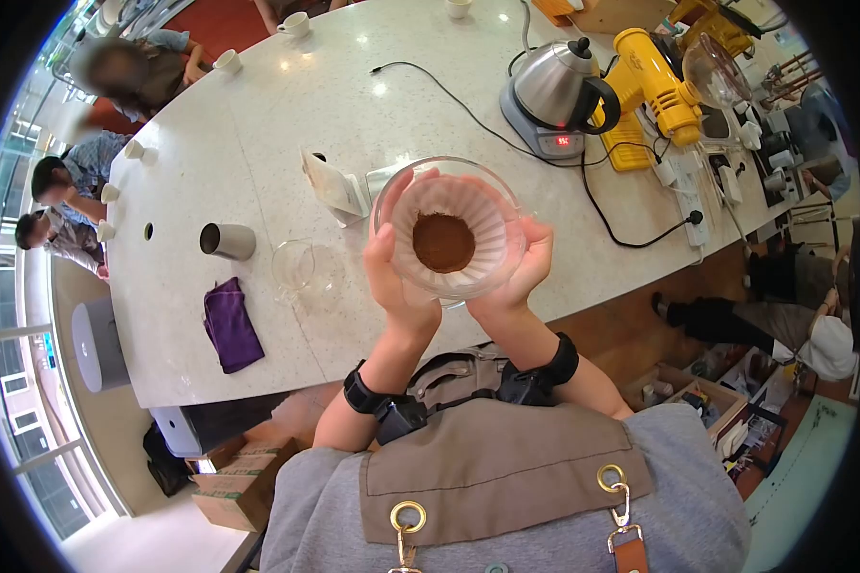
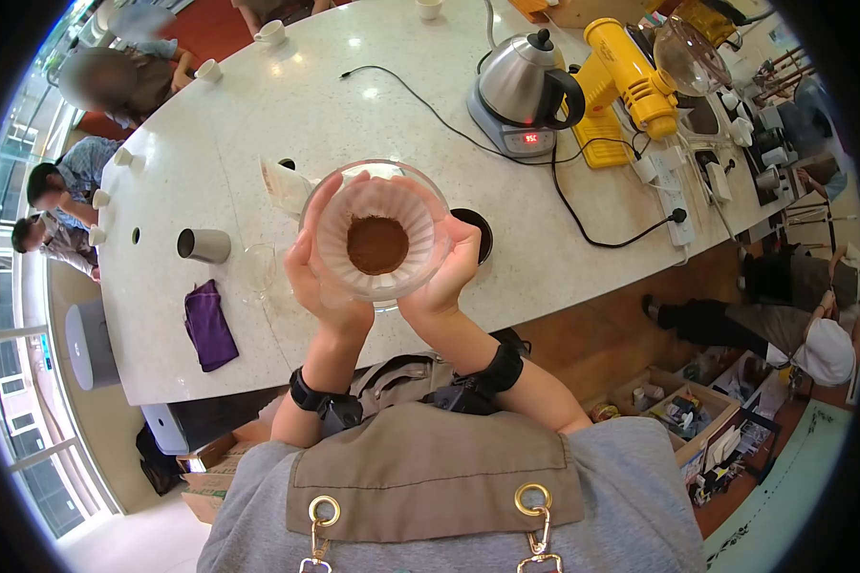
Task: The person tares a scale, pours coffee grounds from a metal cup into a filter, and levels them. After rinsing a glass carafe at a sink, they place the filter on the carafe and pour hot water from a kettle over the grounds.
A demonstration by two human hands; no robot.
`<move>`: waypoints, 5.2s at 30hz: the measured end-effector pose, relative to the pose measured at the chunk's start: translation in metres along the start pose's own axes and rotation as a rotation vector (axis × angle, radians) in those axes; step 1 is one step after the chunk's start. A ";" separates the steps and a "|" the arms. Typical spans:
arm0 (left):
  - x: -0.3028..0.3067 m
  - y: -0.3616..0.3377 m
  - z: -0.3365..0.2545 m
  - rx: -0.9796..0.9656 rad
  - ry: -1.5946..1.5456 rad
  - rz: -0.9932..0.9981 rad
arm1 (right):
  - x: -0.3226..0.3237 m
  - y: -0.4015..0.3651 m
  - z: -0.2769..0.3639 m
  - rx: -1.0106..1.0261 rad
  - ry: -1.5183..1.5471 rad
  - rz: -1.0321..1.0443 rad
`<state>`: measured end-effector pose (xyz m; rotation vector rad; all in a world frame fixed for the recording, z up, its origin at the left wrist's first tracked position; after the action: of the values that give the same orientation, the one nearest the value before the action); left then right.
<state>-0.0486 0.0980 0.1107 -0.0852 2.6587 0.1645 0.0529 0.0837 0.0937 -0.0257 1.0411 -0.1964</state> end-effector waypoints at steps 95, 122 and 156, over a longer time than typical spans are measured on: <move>0.140 -0.030 0.060 -0.117 0.901 0.200 | 0.039 0.111 -0.018 -0.172 -0.629 0.343; 0.079 -0.041 0.142 -0.152 1.214 0.520 | 0.138 0.033 0.021 0.289 -2.210 0.619; 0.146 0.077 0.066 -0.550 1.346 -0.306 | 0.157 0.015 0.117 0.273 -1.796 0.324</move>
<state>-0.1545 0.1782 -0.0073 -1.1196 3.7060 1.0370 0.2324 0.0625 0.0170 0.1869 -0.7787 0.0312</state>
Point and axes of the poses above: each hand's wrist, its own y-axis towards the middle knuckle, its own x-axis out of the back of the hand, z = x × y, the point moved 3 cm from there along y, towards the middle knuckle, and after that the axes turned 2 degrees about -x, right-handed, at the moved point
